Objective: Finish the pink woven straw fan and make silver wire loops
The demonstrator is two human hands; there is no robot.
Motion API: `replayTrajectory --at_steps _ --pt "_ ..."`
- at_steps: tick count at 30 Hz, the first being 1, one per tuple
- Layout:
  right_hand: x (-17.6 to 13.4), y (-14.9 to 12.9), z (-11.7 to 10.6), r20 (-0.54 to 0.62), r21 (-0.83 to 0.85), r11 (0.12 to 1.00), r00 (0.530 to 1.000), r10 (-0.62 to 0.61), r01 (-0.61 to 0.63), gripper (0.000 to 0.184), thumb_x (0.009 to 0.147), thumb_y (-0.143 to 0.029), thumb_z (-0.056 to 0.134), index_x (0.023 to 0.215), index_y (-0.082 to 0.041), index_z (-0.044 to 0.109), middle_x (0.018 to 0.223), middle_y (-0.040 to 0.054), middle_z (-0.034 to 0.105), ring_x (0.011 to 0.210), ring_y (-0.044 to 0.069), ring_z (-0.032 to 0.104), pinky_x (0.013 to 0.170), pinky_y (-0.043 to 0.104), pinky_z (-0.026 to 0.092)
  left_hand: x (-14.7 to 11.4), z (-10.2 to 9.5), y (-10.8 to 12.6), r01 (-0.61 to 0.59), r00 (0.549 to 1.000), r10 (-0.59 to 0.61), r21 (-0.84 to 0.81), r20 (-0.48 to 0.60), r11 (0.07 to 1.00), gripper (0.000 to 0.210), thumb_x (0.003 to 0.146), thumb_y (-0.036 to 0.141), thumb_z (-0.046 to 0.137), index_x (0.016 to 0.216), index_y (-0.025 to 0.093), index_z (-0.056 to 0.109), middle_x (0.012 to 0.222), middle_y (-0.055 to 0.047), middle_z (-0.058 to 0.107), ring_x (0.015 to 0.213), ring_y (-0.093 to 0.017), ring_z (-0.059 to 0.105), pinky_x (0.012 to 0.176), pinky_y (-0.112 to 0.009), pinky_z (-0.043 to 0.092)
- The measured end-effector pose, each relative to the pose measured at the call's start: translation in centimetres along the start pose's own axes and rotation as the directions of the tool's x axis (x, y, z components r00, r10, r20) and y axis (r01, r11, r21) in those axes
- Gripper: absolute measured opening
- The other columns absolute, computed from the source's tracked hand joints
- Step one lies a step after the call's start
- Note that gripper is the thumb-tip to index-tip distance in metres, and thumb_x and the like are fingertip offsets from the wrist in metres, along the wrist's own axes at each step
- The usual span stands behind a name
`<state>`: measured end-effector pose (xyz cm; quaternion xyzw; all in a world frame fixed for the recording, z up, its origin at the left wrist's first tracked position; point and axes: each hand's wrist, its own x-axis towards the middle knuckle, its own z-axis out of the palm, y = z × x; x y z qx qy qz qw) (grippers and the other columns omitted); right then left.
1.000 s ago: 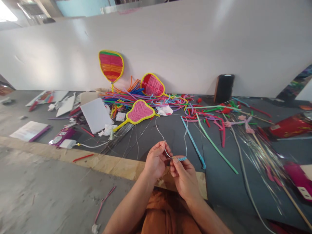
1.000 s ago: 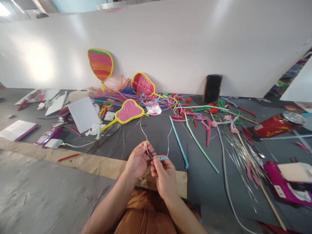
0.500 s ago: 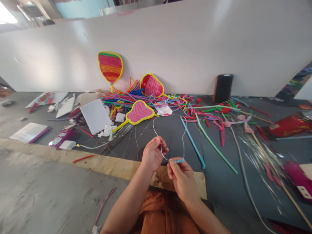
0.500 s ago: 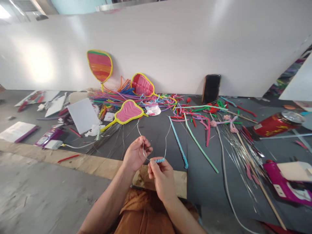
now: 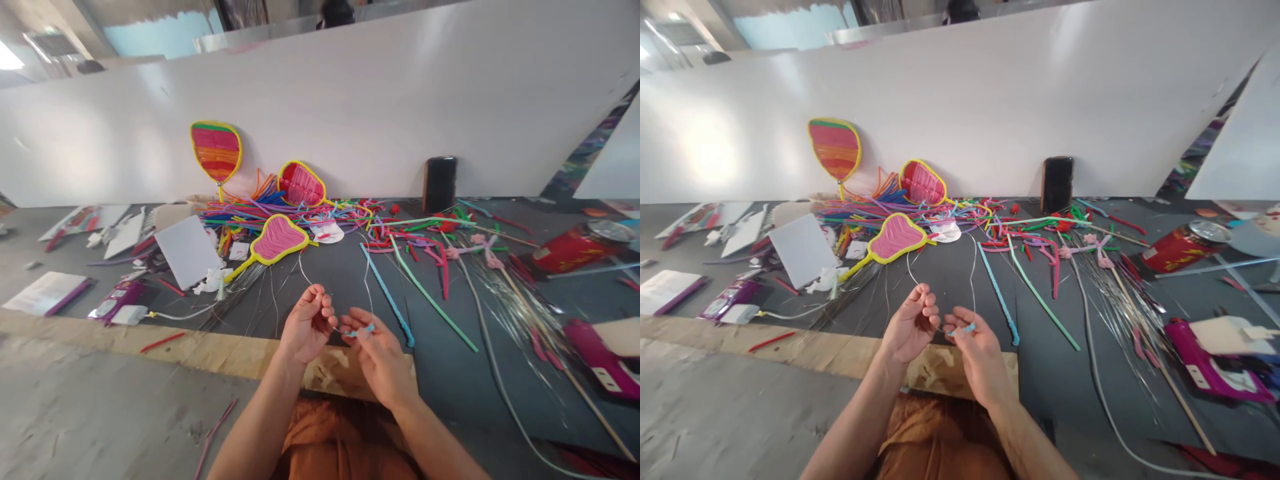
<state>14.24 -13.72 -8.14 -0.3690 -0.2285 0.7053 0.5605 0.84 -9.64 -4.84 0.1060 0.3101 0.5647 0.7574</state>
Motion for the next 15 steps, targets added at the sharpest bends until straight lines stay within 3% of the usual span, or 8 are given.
replayTrajectory --at_steps 4,8,15 --pt "1.3 -2.6 0.1 -0.051 0.205 0.976 0.995 0.084 -0.072 0.037 0.075 -0.046 0.064 0.101 -0.02 0.065 0.091 0.007 0.07 0.076 0.016 0.063 0.07 0.03 0.052 -0.4 0.0 0.0 0.035 0.999 -0.035 0.045 -0.001 0.998 0.023 0.069 0.013 0.069 0.083 0.018 0.051 0.065 0.005 0.049 0.047 -0.001 0.044 0.045 -0.011 0.042" --pt "2.4 -3.8 -0.2 -0.057 0.207 0.971 0.99 0.13 -0.116 0.025 0.071 -0.031 0.072 0.093 -0.019 0.067 0.072 0.0002 0.066 0.057 0.009 0.057 0.052 0.021 0.048 -0.8 0.1 -0.2 0.052 0.998 -0.049 0.106 -0.026 0.993 0.024 0.069 0.016 0.07 0.085 0.017 0.053 0.063 0.004 0.051 0.046 -0.002 0.044 0.042 -0.012 0.041" --pt "2.4 -3.8 -0.4 -0.014 0.219 0.962 0.985 0.17 -0.163 0.021 0.065 -0.02 0.074 0.085 -0.017 0.067 0.06 -0.0039 0.058 0.048 0.005 0.046 0.046 0.017 0.039 -1.1 0.5 -0.2 0.032 0.999 -0.028 0.174 -0.026 0.984 0.023 0.067 0.018 0.071 0.085 0.015 0.056 0.06 0.003 0.055 0.043 -0.003 0.046 0.041 -0.013 0.042"
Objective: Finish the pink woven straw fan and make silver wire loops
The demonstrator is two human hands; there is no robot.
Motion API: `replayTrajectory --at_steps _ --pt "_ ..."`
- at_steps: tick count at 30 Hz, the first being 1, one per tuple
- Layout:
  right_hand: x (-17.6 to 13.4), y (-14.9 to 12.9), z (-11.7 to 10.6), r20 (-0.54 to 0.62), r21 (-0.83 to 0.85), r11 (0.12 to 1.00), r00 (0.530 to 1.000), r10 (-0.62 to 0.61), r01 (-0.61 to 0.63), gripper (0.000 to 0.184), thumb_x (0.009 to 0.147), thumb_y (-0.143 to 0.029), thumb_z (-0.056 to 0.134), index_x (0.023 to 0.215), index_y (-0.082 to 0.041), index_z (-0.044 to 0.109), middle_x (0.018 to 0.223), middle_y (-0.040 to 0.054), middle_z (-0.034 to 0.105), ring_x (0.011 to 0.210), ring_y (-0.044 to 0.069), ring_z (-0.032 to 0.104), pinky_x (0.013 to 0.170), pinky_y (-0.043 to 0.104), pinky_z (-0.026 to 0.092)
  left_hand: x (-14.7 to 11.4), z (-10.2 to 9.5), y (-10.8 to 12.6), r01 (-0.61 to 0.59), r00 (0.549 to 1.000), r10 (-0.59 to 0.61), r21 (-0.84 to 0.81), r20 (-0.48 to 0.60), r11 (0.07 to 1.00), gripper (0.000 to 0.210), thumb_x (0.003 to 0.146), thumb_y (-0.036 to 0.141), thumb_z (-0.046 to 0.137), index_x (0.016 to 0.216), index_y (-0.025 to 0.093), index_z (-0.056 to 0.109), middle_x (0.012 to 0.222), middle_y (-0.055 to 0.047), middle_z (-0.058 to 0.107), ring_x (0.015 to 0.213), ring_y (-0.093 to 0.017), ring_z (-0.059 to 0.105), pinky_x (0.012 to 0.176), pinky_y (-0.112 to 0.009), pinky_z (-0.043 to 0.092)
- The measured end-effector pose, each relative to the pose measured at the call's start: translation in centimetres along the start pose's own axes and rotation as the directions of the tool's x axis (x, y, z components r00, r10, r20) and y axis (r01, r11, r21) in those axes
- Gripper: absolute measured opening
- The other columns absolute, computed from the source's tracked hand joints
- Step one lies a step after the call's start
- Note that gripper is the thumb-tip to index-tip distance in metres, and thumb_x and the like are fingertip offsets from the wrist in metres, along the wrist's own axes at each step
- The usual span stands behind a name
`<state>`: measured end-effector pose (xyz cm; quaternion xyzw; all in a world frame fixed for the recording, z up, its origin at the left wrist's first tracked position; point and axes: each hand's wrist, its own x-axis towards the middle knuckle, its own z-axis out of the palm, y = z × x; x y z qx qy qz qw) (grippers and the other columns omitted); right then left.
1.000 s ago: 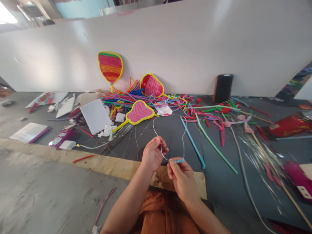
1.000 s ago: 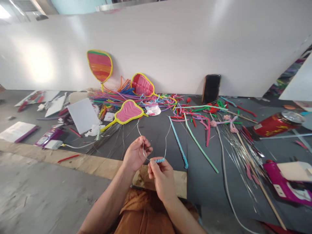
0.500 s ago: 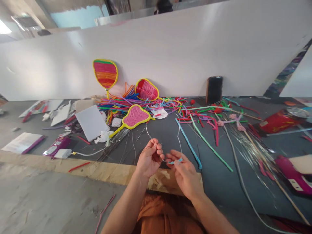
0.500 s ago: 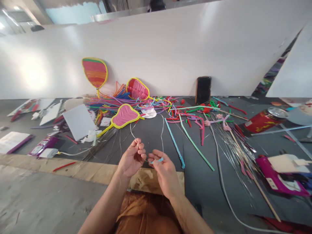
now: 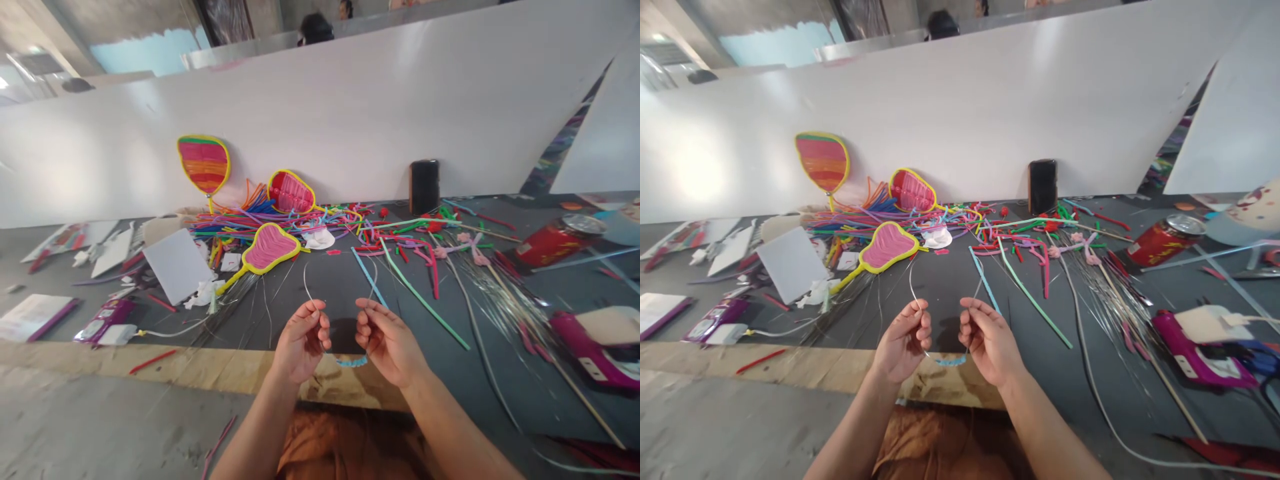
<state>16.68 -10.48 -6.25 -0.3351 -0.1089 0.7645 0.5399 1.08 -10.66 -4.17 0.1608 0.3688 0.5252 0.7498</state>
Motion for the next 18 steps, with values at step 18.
replayTrajectory --at_steps 18 --pt "-0.13 0.8 -0.68 -0.003 -0.446 0.879 0.982 -0.19 0.169 0.033 0.072 -0.044 0.068 0.087 -0.015 0.065 0.067 0.001 0.066 0.053 0.01 0.058 0.053 0.023 0.049 -0.58 -0.46 -0.71 -0.163 0.987 0.161 0.204 0.026 0.965 0.026 0.071 0.028 0.071 0.088 0.014 0.058 0.065 0.002 0.061 0.049 -0.007 0.057 0.05 -0.02 0.051"
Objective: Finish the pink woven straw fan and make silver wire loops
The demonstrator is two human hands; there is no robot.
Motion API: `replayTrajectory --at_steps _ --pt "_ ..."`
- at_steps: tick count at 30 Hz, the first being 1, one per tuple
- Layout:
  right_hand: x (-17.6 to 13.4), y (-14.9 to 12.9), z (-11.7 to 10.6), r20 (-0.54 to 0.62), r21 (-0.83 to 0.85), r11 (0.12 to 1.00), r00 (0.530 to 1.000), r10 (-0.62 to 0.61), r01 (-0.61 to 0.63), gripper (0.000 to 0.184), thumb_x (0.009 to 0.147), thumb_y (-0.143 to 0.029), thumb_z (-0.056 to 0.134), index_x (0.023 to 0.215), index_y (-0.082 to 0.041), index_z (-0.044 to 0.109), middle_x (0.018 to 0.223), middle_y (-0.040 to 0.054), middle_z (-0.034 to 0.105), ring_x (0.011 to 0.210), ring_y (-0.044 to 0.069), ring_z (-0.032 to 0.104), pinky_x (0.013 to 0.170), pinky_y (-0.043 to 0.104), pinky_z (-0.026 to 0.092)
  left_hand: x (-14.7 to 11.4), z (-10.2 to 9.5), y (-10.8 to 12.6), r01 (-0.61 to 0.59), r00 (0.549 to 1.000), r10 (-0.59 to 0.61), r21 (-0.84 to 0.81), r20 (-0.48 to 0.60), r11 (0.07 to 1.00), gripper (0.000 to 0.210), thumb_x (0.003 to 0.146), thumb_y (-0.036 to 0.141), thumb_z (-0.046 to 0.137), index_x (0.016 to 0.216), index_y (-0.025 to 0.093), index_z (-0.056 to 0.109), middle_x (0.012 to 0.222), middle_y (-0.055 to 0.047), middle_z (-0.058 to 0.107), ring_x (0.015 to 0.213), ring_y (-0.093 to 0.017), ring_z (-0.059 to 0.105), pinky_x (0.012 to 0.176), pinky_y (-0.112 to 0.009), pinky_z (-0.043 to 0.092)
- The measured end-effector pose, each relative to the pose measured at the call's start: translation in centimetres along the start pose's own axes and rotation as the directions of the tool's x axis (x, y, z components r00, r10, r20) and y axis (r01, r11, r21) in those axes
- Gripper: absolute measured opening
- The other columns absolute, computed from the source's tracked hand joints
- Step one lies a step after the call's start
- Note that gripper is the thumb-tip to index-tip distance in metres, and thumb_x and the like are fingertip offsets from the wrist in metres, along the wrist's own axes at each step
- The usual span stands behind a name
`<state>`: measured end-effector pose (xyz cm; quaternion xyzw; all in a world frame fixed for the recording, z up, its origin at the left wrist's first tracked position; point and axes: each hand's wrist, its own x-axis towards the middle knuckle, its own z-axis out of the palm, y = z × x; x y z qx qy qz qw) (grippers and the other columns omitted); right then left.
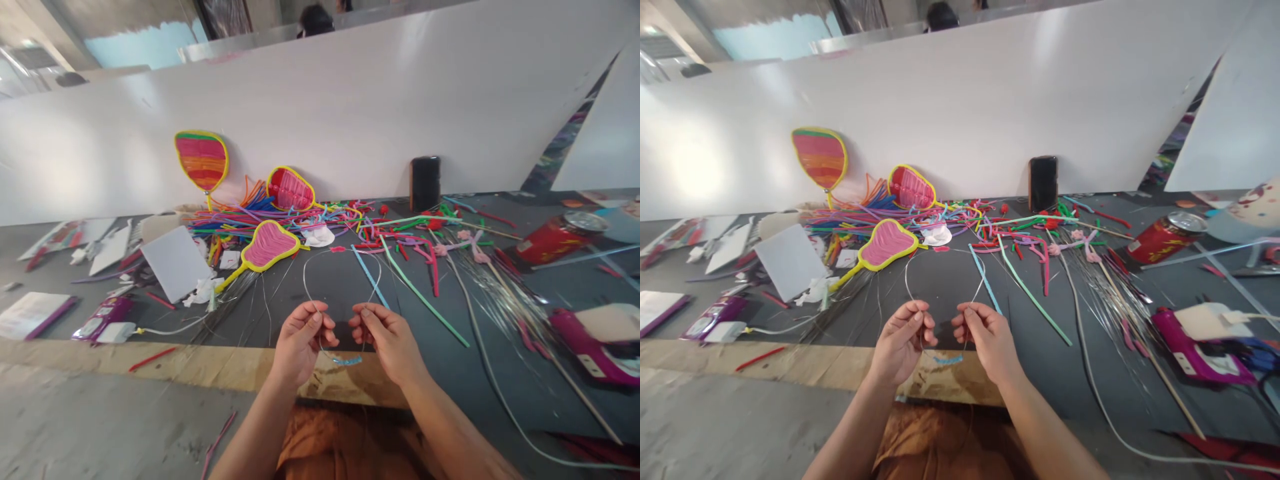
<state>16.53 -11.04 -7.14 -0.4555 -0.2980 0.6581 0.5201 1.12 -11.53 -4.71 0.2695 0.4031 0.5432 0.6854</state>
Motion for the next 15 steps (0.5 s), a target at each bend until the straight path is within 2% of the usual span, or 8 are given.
replayTrajectory --at_steps 3,5,7,10,12,13,15 --pt "0.0 0.1 -0.2 -0.002 -0.077 0.997 1.0 -0.018 0.018 0.036 0.074 -0.047 0.065 0.091 -0.015 0.064 0.073 0.0036 0.068 0.057 0.012 0.062 0.057 0.027 0.053 0.1 -0.4 -0.1 -0.002 1.0 0.002 0.02 -0.003 1.0 0.026 0.072 0.03 0.07 0.089 0.015 0.058 0.067 0.002 0.061 0.05 -0.007 0.057 0.051 -0.02 0.05" --pt "0.1 -0.2 -0.9 0.016 -0.223 0.973 0.999 -0.049 0.051 0.041 0.076 -0.048 0.061 0.102 -0.016 0.062 0.086 0.0078 0.071 0.066 0.017 0.066 0.065 0.033 0.056 0.5 -0.9 -0.2 -0.004 1.0 0.005 0.051 -0.025 0.999 0.026 0.073 0.03 0.069 0.09 0.015 0.057 0.068 0.001 0.062 0.052 -0.007 0.058 0.053 -0.02 0.05" --pt "0.2 -0.6 -2.0 0.017 -0.443 0.888 0.991 -0.13 0.124 0.045 0.079 -0.048 0.057 0.11 -0.017 0.059 0.096 0.0103 0.071 0.077 0.021 0.069 0.074 0.037 0.055 1.0 -1.4 -0.2 0.002 0.998 0.007 0.137 -0.06 0.991 0.027 0.074 0.032 0.068 0.091 0.015 0.057 0.07 0.0 0.062 0.054 -0.008 0.059 0.055 -0.02 0.05" --pt "0.0 -1.6 -4.1 -0.005 -0.708 0.678 0.959 -0.283 0.196 0.042 0.083 -0.047 0.05 0.111 -0.018 0.059 0.095 0.0099 0.072 0.084 0.022 0.069 0.081 0.038 0.053 1.9 -2.1 -0.2 0.039 0.995 -0.004 0.351 -0.1 0.935 0.031 0.075 0.035 0.063 0.096 0.013 0.059 0.072 -0.002 0.064 0.058 -0.01 0.061 0.06 -0.024 0.052" --pt "-0.4 -2.1 -5.2 0.005 -0.781 0.59 0.946 -0.323 0.206 0.039 0.085 -0.047 0.046 0.109 -0.018 0.06 0.088 0.0089 0.073 0.082 0.022 0.069 0.077 0.035 0.054 2.4 -2.5 0.1 0.047 0.993 0.021 0.533 -0.12 0.845 0.033 0.078 0.035 0.058 0.102 0.012 0.059 0.075 -0.004 0.065 0.061 -0.013 0.063 0.063 -0.028 0.053" --pt "-0.7 -2.2 -5.6 0.024 -0.808 0.549 0.942 -0.335 0.216 0.038 0.086 -0.047 0.046 0.107 -0.018 0.06 0.086 0.0083 0.073 0.08 0.021 0.07 0.075 0.034 0.054 2.5 -2.8 0.2 0.028 0.99 0.067 0.643 -0.123 0.765 0.034 0.08 0.035 0.055 0.105 0.013 0.059 0.076 -0.005 0.066 0.063 -0.014 0.063 0.065 -0.029 0.053" --pt "-1.3 -2.1 -6.2 0.091 -0.859 0.44 0.924 -0.372 0.262 0.034 0.087 -0.045 0.045 0.103 -0.02 0.061 0.086 0.0074 0.073 0.076 0.021 0.07 0.07 0.032 0.055 2.5 -3.3 0.8 -0.042 0.968 0.233 0.858 -0.091 0.511 0.034 0.081 0.032 0.052 0.11 0.015 0.059 0.08 -0.006 0.068 0.072 -0.017 0.064 0.07 -0.031 0.052"
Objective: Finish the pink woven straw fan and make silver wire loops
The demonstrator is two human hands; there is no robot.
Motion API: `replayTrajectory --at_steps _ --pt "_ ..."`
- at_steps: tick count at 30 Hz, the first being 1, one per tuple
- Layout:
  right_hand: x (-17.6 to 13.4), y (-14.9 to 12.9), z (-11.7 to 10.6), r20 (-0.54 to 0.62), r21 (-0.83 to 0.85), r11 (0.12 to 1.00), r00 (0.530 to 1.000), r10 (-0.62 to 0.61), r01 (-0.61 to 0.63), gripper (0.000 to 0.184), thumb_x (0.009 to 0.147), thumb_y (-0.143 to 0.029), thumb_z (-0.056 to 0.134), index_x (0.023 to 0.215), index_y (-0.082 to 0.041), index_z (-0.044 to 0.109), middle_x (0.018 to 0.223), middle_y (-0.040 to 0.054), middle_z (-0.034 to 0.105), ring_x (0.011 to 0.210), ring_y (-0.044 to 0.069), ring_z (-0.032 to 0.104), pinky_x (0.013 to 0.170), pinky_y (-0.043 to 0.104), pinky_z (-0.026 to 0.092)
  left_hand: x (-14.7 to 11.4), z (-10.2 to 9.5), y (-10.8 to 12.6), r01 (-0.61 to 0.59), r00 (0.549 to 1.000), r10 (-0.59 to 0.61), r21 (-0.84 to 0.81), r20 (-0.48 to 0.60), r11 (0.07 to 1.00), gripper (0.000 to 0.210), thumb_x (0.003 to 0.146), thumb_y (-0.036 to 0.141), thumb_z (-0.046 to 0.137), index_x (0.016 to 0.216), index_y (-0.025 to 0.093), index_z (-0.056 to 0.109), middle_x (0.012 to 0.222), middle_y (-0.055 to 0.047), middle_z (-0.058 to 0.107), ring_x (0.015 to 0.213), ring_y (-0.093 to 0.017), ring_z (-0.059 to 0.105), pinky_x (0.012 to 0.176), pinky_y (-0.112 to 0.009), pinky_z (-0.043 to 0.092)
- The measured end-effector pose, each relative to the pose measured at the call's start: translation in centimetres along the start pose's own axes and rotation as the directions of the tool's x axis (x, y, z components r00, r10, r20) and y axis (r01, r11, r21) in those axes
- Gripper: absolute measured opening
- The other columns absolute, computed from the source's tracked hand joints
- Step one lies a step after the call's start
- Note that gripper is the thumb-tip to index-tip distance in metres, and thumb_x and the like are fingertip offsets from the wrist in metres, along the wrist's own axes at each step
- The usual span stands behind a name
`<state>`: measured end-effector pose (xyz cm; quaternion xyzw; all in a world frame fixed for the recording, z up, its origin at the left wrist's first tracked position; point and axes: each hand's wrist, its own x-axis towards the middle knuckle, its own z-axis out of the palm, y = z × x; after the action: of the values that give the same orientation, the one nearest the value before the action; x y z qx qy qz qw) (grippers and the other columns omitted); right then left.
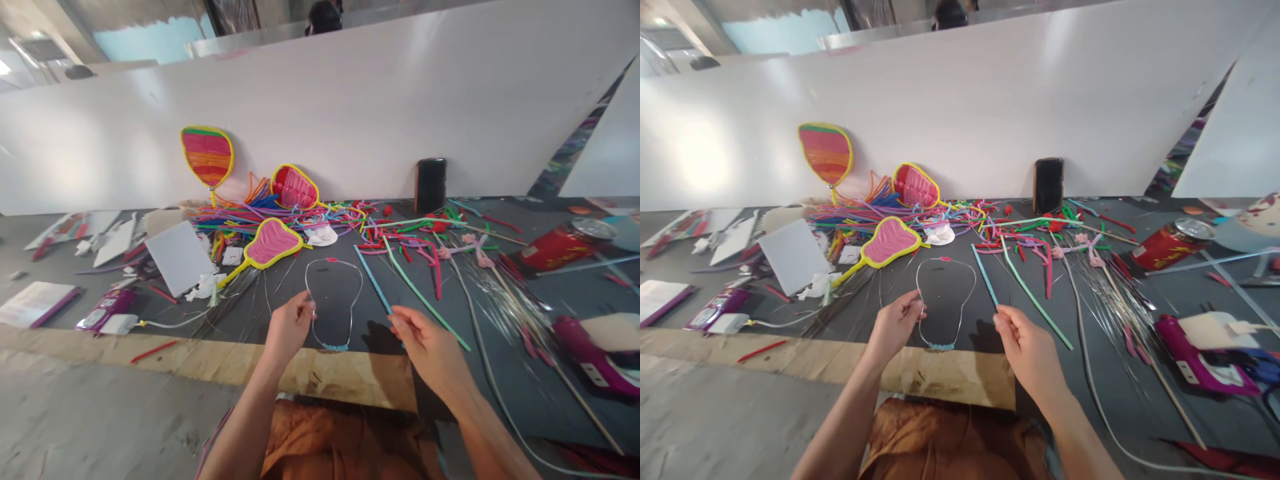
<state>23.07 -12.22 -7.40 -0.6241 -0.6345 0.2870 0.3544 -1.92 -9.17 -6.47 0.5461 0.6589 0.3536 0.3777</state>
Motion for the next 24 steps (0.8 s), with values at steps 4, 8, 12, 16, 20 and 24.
replayTrajectory --at_steps 4,8,12,16,20,24 --pt "-0.9 0.9 -0.1 0.021 -0.222 0.951 0.976 -0.217 0.216 0.029 0.088 -0.039 0.043 0.095 -0.02 0.063 0.088 0.008 0.071 0.071 0.019 0.068 0.067 0.031 0.054 -0.6 -1.7 0.1 -0.201 0.938 0.299 0.424 -0.176 0.883 0.029 0.084 0.029 0.049 0.108 0.017 0.06 0.098 -0.008 0.067 0.084 -0.018 0.063 0.079 -0.032 0.05" --pt "-0.5 1.6 -0.6 -0.022 -0.418 0.859 0.942 -0.334 0.295 0.031 0.091 -0.036 0.037 0.096 -0.017 0.062 0.092 0.0115 0.069 0.081 0.024 0.065 0.072 0.037 0.052 -2.5 -1.7 0.6 -0.289 0.909 0.391 0.459 -0.144 0.84 0.022 0.086 0.028 0.047 0.097 0.018 0.064 0.092 -0.006 0.068 0.081 -0.016 0.063 0.076 -0.029 0.05" --pt "-1.0 0.0 -0.5 -0.008 -0.407 0.846 0.924 -0.382 0.346 0.027 0.091 -0.036 0.041 0.082 -0.019 0.06 0.077 0.0069 0.067 0.069 0.02 0.063 0.063 0.031 0.048 -5.8 0.8 1.1 -0.381 0.92 0.391 0.267 0.015 0.885 0.02 0.088 0.024 0.048 0.098 0.019 0.064 0.086 -0.005 0.067 0.08 -0.014 0.061 0.072 -0.025 0.05" --pt "-3.4 -2.5 1.0 0.148 -0.186 0.875 0.893 -0.426 0.448 0.024 0.091 -0.029 0.043 0.072 -0.021 0.057 0.065 0.0012 0.062 0.059 0.014 0.059 0.055 0.023 0.044 -8.5 3.3 1.3 -0.448 0.878 0.44 0.0 0.187 0.894 0.024 0.086 0.015 0.048 0.098 0.022 0.067 0.086 -0.004 0.067 0.078 -0.012 0.061 0.071 -0.022 0.05" --pt "-5.3 -3.5 2.1 0.114 -0.067 0.893 0.893 -0.436 0.445 0.021 0.09 -0.027 0.046 0.074 -0.02 0.057 0.066 0.0018 0.063 0.059 0.013 0.059 0.056 0.023 0.044 -9.7 3.2 1.1 -0.363 0.916 0.375 -0.106 0.144 0.926 0.018 0.082 0.012 0.055 0.084 0.022 0.07 0.075 0.0 0.068 0.071 -0.01 0.061 0.067 -0.018 0.048" --pt "-5.9 -3.8 2.8 0.133 0.044 0.897 0.887 -0.443 0.441 0.017 0.088 -0.025 0.049 0.075 -0.02 0.058 0.066 0.0018 0.063 0.061 0.013 0.06 0.056 0.022 0.045 -10.2 1.9 0.8 -0.336 0.921 0.344 -0.077 0.183 0.939 0.01 0.081 0.016 0.058 0.075 0.018 0.065 0.069 0.0 0.063 0.066 -0.009 0.058 0.063 -0.018 0.045"
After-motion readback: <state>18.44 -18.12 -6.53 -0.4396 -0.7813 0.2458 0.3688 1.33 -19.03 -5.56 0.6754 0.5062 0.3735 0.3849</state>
